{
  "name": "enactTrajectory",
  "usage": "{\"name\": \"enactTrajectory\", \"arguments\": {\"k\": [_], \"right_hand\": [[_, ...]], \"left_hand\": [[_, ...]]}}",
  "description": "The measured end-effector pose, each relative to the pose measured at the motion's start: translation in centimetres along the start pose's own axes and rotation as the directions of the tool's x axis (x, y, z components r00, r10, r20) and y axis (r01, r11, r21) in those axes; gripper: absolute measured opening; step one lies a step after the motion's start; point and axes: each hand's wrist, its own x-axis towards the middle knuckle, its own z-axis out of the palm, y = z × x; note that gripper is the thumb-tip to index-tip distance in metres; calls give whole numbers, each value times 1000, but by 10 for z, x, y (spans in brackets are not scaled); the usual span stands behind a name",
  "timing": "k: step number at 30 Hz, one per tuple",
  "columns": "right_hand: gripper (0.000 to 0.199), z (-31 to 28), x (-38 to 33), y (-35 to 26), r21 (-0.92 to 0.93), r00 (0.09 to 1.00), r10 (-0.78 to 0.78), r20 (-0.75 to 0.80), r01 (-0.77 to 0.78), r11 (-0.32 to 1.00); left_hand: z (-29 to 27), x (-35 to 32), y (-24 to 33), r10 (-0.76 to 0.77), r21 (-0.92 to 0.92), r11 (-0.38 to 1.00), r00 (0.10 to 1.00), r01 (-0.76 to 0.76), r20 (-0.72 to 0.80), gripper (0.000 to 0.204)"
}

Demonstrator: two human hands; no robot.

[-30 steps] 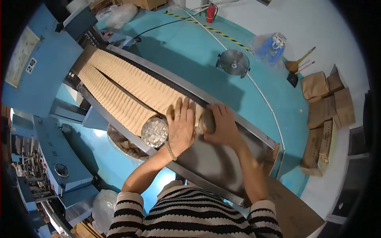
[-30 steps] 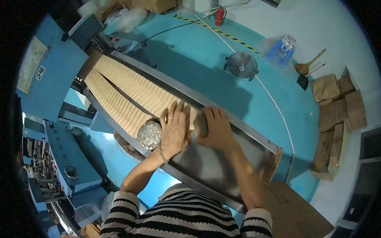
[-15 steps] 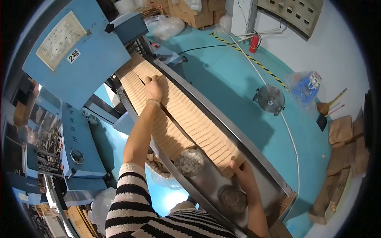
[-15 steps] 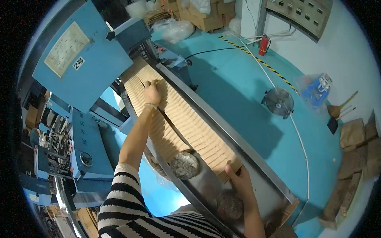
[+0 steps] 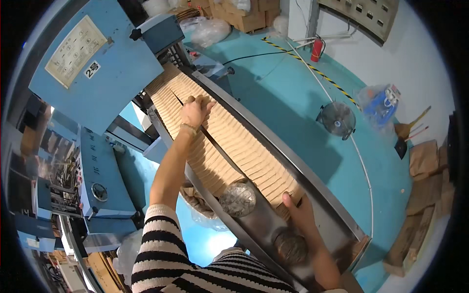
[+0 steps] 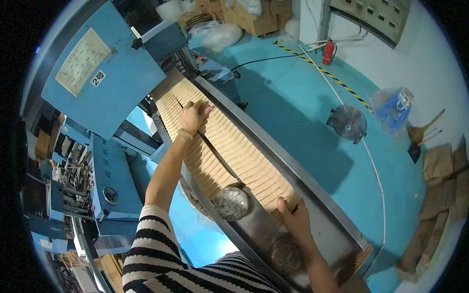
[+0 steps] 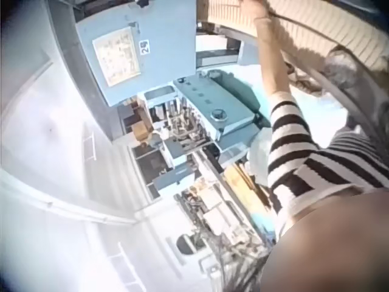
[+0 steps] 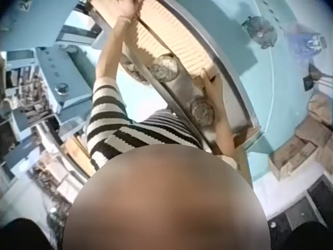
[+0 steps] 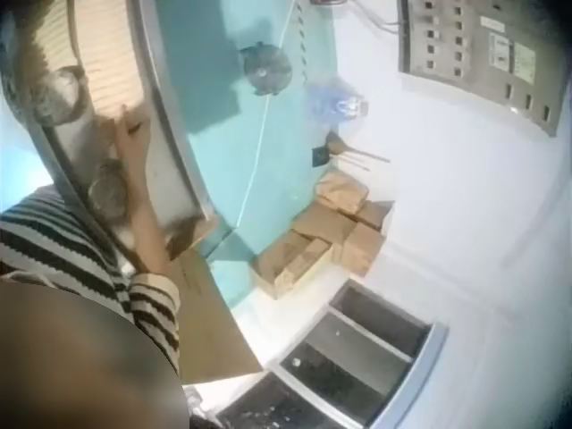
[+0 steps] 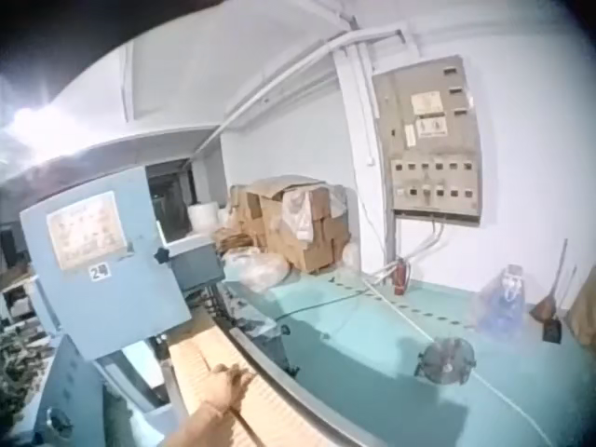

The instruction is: The recorder is organizing stacks of small paper cards from a conveyor belt.

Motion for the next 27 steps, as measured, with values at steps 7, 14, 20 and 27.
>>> {"name": "enactTrajectory", "arguments": {"k": [7,14,20,27], "right_hand": [[67,5,-1,10,8,999,29,-25,-29,1000],[58,7,-10,-9,53,988,147,56,-150,987],[63,-48,-55,-1,37,955,250,-162,-247,968],[69,-90,-112,1,-91,860,315,-401,-380,921]], "left_hand": [[7,-1,-10,6,19,1000,998,-5,-56,49],[25,-11,4,66,270,962,996,-47,-60,62],[42,-41,50,154,278,946,985,-169,78,85],[-25,-73,155,295,-364,931,562,12,773,107]]}}
